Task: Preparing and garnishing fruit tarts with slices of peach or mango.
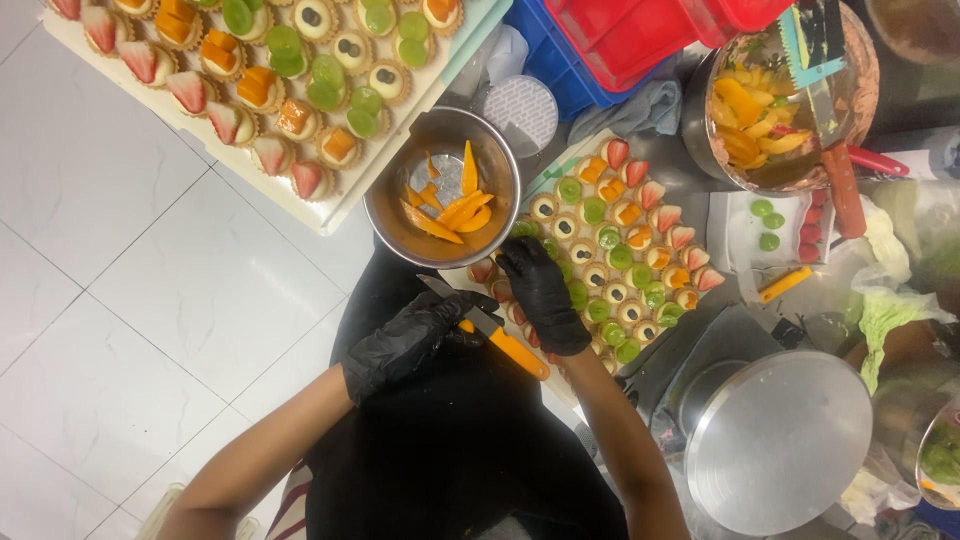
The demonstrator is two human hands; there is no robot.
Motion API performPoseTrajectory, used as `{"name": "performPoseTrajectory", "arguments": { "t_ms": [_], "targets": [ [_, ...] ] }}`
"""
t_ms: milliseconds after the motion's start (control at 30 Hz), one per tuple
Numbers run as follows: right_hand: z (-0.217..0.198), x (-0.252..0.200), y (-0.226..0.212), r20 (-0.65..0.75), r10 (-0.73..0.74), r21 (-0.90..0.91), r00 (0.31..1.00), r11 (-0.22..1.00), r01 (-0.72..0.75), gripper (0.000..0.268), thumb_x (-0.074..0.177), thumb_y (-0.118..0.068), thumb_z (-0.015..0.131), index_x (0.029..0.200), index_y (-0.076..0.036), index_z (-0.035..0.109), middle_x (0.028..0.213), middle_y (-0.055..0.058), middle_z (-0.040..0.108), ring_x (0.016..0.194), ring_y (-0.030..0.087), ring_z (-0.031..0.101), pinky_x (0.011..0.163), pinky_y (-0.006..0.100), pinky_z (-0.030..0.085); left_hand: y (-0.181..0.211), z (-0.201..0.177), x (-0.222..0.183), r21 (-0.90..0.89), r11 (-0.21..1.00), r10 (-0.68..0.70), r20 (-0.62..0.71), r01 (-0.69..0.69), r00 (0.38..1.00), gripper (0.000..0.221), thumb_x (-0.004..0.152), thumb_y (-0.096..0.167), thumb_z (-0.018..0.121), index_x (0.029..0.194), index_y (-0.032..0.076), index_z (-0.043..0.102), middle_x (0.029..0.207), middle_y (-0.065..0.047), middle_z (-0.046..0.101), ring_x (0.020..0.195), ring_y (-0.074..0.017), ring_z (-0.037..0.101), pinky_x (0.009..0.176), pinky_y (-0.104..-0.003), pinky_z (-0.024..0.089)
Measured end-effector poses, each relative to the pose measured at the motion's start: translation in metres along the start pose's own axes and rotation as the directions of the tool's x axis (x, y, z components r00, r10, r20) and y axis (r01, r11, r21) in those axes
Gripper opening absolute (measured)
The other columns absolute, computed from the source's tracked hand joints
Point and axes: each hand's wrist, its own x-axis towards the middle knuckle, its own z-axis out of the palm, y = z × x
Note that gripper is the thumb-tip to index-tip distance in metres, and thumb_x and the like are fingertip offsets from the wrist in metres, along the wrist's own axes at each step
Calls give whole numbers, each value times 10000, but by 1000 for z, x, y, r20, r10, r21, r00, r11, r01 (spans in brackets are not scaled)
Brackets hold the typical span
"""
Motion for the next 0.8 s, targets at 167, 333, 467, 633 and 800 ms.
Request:
{"name": "performPoseTrajectory", "arguments": {
  "t_ms": [167, 333, 467, 633, 800],
  "targets": [
    [-30, -35, -18, -117, -356, -147, 927, 929, 339, 304, 1028, -168, 686, 1328, -119, 678, 1229, 123, 723, 1096, 271, 730, 929, 347, 583, 26, 5, 0, -138, 986, -107, -111, 91, 988, 417, 1044, 246, 456, 1372, 25, 588, 1304, -96, 661, 1144, -195, 654, 953, -317, 569],
    [-28, -77, -67, 180, -501, 15, 847, 862, 507, 763, 843, -122, 803, 1514, -45, 447, 1348, 222, 628, 1215, 338, 605, 961, 406, 496, -4, -7, 21, -404, 912, -138, -149, 67, 979, 413, 1031, 179, 492, 1390, -12, 567, 1275, -150, 675, 1121, -236, 655, 955, -348, 547],
    [-25, -82, -41, -58, -210, -44, 976, 977, 208, 609, 965, -49, 636, 1542, -139, 464, 1116, 63, 703, 952, 125, 689, 810, 270, 578, 21, -11, 30, -372, 924, 36, -155, -93, 987, 417, 965, 12, 578, 1376, -58, 577, 1305, -163, 663, 1181, -235, 651, 1043, -342, 536],
    [-37, -88, -46, -129, -185, 206, 974, 956, 208, 541, 1003, 37, 576, 1529, -82, 531, 1070, 31, 686, 983, 105, 660, 878, 263, 549, 41, -24, 46, -261, 951, 97, -260, -166, 961, 421, 932, -47, 615, 1354, -46, 609, 1304, -133, 668, 1197, -202, 643, 1059, -321, 537],
    [-35, -91, -49, 18, 168, 411, 986, 897, -161, 531, 1034, -7, 607, 1560, -69, 584, 964, 57, 709, 708, 145, 538, 598, 308, 424, 36, -24, 52, -344, 929, 55, -234, -135, 971, 387, 936, -1, 652, 1321, -36, 636, 1229, -106, 713, 1142, -184, 670, 1037, -299, 541]
  ]
}}
